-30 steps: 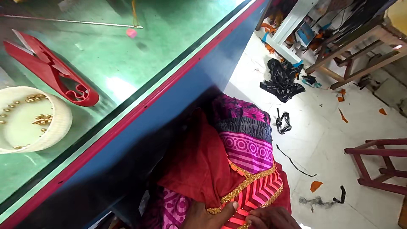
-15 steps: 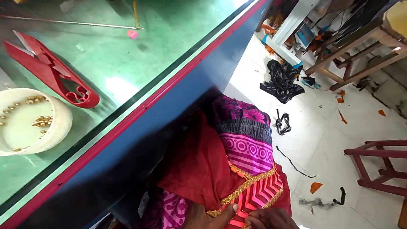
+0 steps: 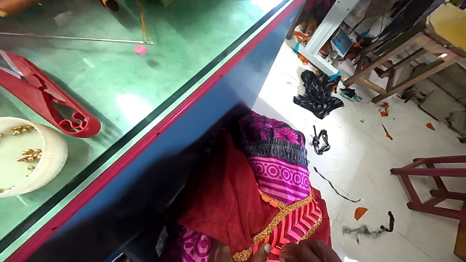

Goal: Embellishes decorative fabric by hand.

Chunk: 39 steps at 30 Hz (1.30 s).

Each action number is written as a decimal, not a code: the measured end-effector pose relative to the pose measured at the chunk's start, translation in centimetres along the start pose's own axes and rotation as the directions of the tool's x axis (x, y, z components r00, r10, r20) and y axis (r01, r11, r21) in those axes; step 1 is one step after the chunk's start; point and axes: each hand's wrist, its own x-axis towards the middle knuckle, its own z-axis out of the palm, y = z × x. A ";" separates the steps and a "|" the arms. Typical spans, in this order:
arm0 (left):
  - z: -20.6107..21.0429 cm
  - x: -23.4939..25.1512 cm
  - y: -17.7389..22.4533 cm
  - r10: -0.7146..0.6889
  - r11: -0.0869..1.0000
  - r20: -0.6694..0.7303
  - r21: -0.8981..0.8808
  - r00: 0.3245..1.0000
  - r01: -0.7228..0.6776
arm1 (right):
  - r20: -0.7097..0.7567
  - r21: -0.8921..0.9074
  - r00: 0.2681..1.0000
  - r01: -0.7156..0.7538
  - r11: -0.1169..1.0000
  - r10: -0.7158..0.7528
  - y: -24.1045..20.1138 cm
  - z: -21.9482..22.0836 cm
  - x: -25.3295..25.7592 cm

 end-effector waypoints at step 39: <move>-1.9 3.0 -8.1 0.445 0.878 -0.023 0.206 0.895 -0.431 | 0.064 0.022 0.946 0.318 0.948 -0.318 1.9 -0.9 2.8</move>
